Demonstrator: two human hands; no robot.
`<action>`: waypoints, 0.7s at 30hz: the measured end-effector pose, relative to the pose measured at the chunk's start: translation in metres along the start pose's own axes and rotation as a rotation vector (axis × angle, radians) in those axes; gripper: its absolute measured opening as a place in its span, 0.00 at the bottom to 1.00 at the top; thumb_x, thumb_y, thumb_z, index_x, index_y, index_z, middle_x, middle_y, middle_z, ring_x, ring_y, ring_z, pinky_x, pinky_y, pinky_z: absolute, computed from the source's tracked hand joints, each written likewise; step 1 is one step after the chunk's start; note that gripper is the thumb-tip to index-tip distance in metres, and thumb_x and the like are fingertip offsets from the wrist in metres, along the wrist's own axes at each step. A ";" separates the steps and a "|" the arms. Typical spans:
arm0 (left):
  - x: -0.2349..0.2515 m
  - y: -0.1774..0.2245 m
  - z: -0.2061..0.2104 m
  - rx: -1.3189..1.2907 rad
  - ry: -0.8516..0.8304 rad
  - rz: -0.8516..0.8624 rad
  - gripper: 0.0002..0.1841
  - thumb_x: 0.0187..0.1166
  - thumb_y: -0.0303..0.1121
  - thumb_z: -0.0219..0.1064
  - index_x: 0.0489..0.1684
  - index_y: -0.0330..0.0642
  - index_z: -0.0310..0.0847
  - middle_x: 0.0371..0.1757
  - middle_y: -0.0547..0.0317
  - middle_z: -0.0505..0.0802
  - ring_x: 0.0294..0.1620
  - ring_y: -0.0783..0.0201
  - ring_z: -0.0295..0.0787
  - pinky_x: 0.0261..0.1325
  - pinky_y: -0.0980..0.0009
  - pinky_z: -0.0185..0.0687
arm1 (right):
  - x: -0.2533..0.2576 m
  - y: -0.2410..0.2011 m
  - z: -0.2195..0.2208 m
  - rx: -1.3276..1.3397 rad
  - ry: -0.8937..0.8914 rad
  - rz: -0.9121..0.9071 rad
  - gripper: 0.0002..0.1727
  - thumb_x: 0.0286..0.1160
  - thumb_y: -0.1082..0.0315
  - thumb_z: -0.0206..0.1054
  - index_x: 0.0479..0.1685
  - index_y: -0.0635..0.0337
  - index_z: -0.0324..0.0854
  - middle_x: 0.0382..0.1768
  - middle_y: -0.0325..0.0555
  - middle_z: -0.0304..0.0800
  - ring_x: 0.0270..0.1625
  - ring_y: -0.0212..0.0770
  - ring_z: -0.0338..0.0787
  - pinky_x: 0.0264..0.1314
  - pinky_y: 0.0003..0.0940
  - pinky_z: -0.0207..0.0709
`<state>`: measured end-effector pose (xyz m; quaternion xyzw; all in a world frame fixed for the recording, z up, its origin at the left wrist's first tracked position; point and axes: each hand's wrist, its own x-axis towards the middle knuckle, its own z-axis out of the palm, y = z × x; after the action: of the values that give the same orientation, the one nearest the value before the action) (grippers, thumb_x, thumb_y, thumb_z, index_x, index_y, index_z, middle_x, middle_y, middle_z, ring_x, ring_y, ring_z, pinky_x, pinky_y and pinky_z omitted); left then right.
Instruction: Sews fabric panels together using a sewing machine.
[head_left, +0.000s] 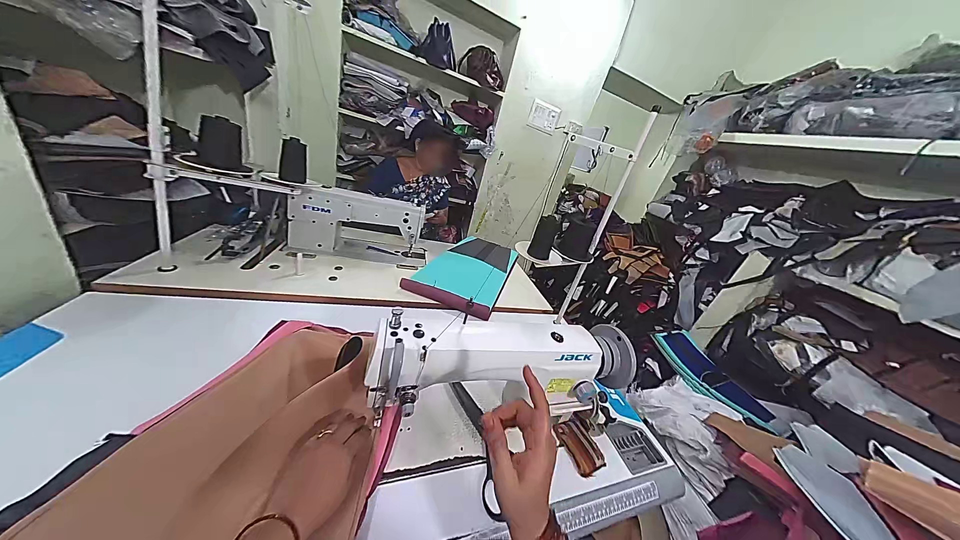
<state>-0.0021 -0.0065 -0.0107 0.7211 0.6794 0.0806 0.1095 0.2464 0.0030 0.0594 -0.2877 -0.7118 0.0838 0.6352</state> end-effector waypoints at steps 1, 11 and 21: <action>0.001 -0.002 0.004 0.003 0.020 -0.006 0.21 0.89 0.28 0.51 0.77 0.40 0.80 0.84 0.46 0.78 0.89 0.44 0.66 0.91 0.45 0.54 | 0.015 -0.007 0.002 -0.036 -0.013 -0.017 0.37 0.76 0.66 0.66 0.78 0.86 0.60 0.23 0.38 0.86 0.24 0.24 0.84 0.31 0.23 0.84; 0.007 -0.018 0.034 0.069 0.328 0.136 0.16 0.80 0.22 0.61 0.59 0.38 0.92 0.70 0.45 0.90 0.78 0.42 0.82 0.82 0.43 0.69 | 0.147 -0.009 0.042 -0.132 -0.672 0.544 0.37 0.90 0.63 0.59 0.94 0.63 0.48 0.28 0.50 0.88 0.26 0.39 0.85 0.36 0.34 0.82; 0.002 -0.001 0.002 0.018 0.020 0.031 0.21 0.89 0.27 0.50 0.76 0.37 0.79 0.83 0.42 0.79 0.88 0.39 0.68 0.89 0.40 0.55 | 0.148 -0.016 -0.059 -0.009 -0.204 0.271 0.23 0.86 0.68 0.61 0.78 0.63 0.75 0.21 0.36 0.82 0.21 0.26 0.80 0.26 0.22 0.76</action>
<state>-0.0024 -0.0050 -0.0128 0.7315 0.6700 0.0835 0.0950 0.2933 0.0517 0.2045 -0.3738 -0.7276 0.1941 0.5415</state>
